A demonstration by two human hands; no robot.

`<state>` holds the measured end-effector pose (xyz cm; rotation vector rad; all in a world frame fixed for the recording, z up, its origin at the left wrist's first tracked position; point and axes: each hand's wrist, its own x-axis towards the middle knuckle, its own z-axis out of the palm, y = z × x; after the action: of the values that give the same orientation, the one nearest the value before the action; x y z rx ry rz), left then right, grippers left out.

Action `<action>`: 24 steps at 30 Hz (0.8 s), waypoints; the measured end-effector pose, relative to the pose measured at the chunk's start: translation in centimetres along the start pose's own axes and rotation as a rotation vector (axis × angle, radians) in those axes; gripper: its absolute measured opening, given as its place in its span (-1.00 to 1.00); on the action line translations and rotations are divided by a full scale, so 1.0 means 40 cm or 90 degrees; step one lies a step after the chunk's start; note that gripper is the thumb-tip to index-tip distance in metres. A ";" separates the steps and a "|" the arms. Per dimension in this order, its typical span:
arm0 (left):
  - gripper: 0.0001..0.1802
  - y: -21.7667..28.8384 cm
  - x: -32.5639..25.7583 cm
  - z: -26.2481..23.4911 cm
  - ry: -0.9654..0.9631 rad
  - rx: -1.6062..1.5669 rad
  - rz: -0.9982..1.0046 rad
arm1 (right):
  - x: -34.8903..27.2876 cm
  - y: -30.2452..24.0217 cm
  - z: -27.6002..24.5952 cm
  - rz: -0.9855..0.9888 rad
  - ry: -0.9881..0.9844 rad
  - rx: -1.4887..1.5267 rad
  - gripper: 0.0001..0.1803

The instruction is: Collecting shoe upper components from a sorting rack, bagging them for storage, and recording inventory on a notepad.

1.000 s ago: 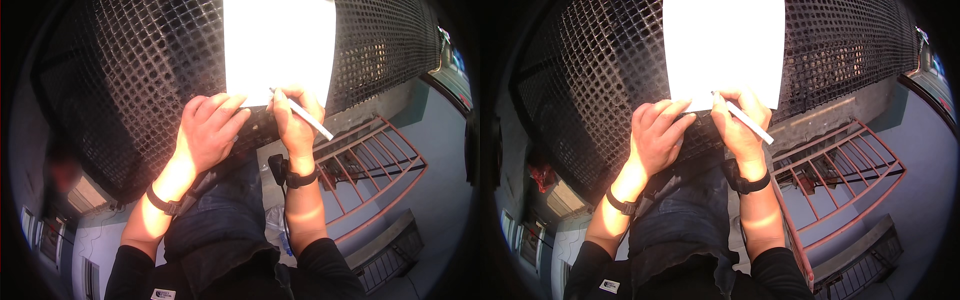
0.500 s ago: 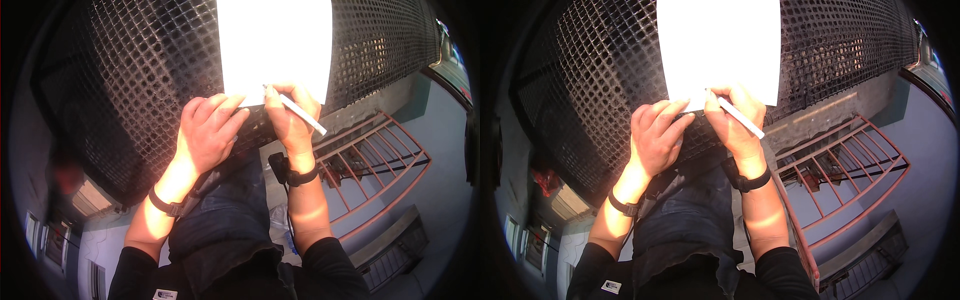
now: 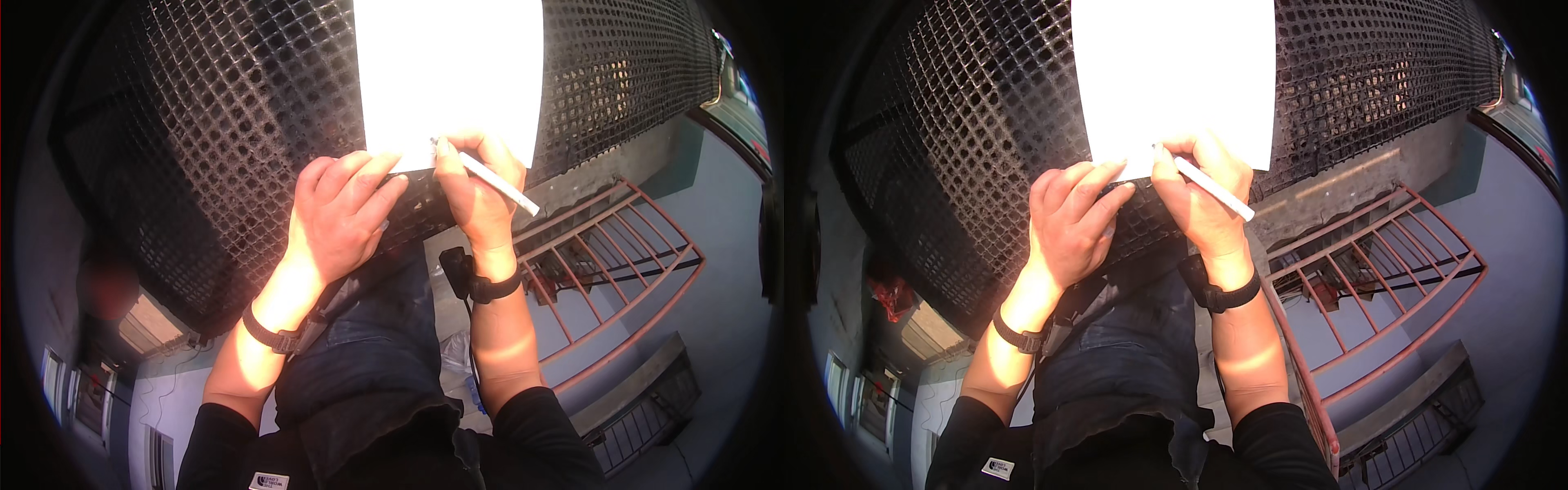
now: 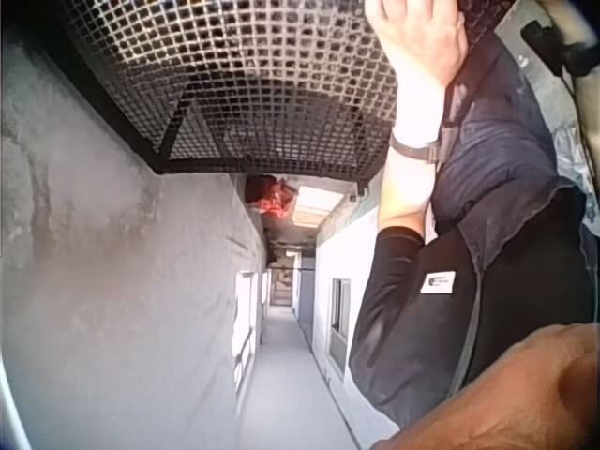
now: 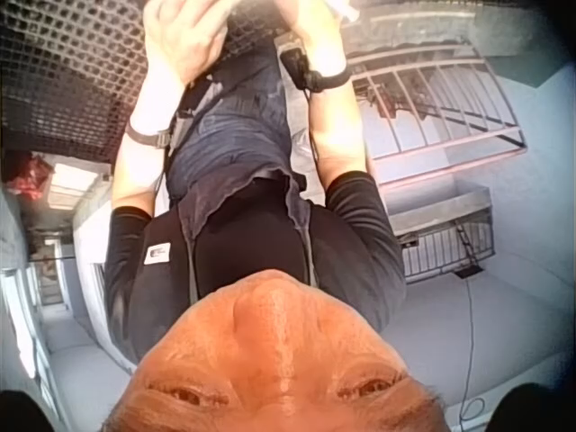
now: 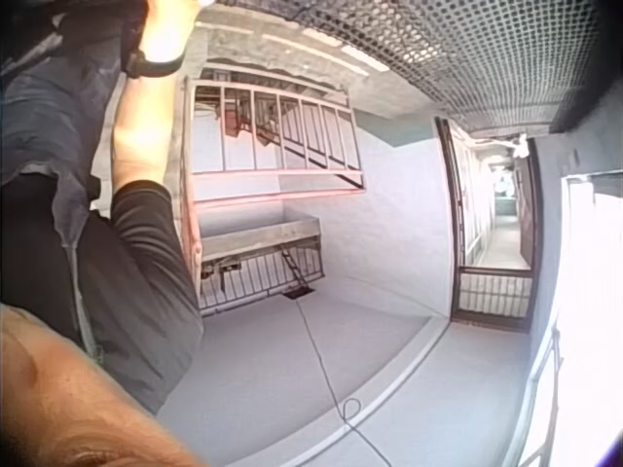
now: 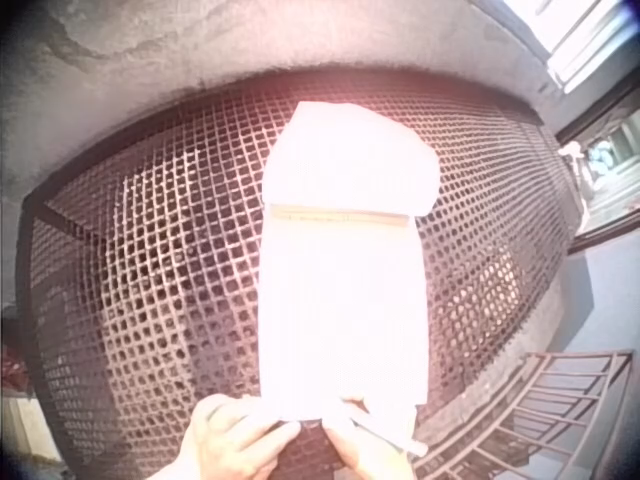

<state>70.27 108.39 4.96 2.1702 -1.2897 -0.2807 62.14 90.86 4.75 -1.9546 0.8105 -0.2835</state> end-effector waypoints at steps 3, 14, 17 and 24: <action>-0.57 -0.002 -0.001 -0.001 0.009 -0.001 0.007 | -0.012 0.017 -0.018 0.038 -0.016 0.167 -0.88; -0.67 0.054 -0.042 -0.088 0.055 -0.082 0.030 | -0.018 -0.014 -0.096 0.184 -0.039 0.518 -0.88; -0.69 0.073 -0.155 -0.165 0.043 -0.074 -0.015 | -0.070 -0.032 -0.151 0.225 -0.068 0.550 -0.88; -0.80 0.174 -0.700 -0.279 0.152 0.005 -0.446 | -0.241 0.011 -0.221 0.295 -0.336 0.302 -0.86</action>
<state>56.12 134.08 14.77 2.5046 -0.3696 -0.2737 50.24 90.78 10.17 -1.2629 0.7325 0.2885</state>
